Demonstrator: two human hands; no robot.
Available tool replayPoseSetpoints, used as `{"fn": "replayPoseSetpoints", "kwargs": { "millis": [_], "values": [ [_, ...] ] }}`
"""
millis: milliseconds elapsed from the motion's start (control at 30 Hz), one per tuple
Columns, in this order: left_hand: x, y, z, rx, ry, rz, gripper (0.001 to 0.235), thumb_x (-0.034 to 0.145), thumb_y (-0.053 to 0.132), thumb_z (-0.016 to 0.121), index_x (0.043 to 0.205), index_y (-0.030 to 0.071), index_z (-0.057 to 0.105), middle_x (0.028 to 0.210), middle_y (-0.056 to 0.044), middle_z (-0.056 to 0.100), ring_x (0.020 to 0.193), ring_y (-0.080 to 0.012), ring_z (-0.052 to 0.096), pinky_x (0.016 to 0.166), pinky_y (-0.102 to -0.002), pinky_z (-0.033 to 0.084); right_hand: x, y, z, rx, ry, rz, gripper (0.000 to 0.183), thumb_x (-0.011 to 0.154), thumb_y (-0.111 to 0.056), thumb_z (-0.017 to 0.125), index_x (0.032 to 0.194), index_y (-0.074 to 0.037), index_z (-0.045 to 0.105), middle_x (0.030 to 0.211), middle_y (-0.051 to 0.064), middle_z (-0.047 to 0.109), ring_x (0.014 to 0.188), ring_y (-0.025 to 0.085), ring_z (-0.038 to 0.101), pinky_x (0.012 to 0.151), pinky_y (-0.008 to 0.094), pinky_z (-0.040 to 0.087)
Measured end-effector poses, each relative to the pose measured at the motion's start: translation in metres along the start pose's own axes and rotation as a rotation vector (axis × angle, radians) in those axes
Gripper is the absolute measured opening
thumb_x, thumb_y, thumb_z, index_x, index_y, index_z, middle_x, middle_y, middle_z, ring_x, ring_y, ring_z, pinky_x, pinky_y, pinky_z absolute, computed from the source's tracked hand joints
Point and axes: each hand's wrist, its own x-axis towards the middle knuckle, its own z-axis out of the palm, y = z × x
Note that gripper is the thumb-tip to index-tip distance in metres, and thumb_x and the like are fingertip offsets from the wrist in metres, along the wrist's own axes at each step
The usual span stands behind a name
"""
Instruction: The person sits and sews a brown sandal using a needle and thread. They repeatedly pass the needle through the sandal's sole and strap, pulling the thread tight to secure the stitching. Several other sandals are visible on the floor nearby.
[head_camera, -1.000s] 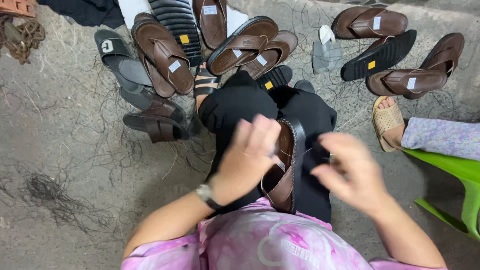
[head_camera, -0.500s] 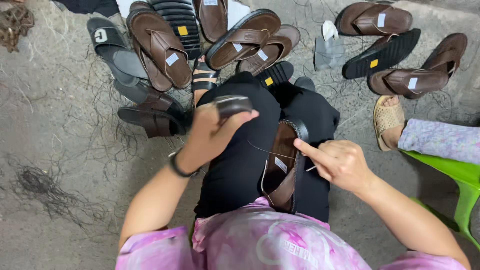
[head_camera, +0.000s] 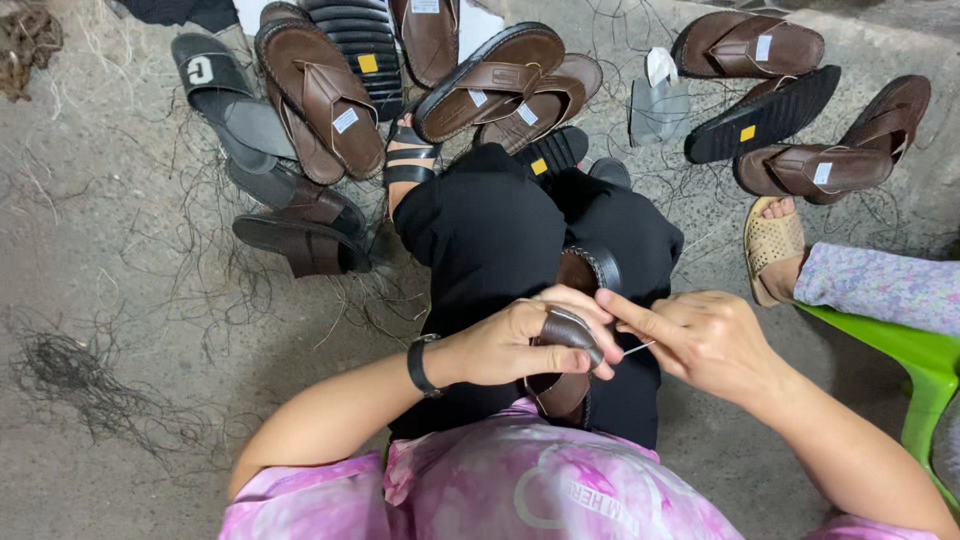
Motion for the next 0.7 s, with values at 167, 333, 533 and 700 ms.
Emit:
{"fn": "replayPoseSetpoints", "kwargs": {
  "millis": [167, 333, 533, 700],
  "values": [
    [0.009, -0.012, -0.005, -0.221, 0.27, -0.199, 0.017, 0.098, 0.018, 0.066, 0.092, 0.004, 0.075, 0.076, -0.007, 0.063, 0.077, -0.0173, 0.063, 0.062, -0.029, 0.055, -0.006, 0.013, 0.035, 0.079, 0.113, -0.04, 0.037, 0.099, -0.023, 0.048, 0.128, -0.023, 0.071, 0.052, -0.001, 0.049, 0.049, 0.02, 0.059, 0.051, 0.033, 0.054],
    [0.017, 0.035, -0.035, 0.04, 0.642, -0.252, 0.031, 0.094, 0.028, 0.059, 0.091, 0.007, 0.081, 0.057, -0.005, 0.062, 0.059, -0.0089, 0.059, 0.055, -0.019, 0.048, -0.004, 0.017, 0.027, 0.083, 0.169, -0.031, 0.037, 0.098, -0.02, 0.049, 0.126, -0.02, 0.073, 0.055, 0.002, 0.055, 0.051, 0.023, 0.061, 0.052, 0.036, 0.054],
    [0.016, 0.043, 0.011, 0.718, 0.166, -0.564, 0.053, 0.087, 0.051, 0.062, 0.067, 0.003, 0.07, 0.061, -0.019, 0.067, 0.069, -0.0412, 0.072, 0.055, -0.051, 0.055, 0.023, -0.024, -0.011, 0.191, 0.164, -0.095, 0.029, 0.092, -0.017, 0.063, 0.119, -0.011, 0.071, 0.066, 0.006, 0.063, 0.051, 0.028, 0.061, 0.043, 0.04, 0.049],
    [-0.022, 0.055, -0.061, 1.43, 0.656, -0.328, 0.026, 0.096, 0.017, 0.059, 0.089, -0.008, 0.066, 0.101, -0.026, 0.059, 0.098, -0.0435, 0.06, 0.07, -0.045, 0.051, -0.032, -0.012, 0.01, -0.005, 0.169, -0.005, 0.02, 0.095, -0.024, 0.057, 0.11, -0.014, 0.064, 0.114, 0.011, 0.063, 0.07, 0.024, 0.068, 0.057, 0.038, 0.054]
  ]
}}
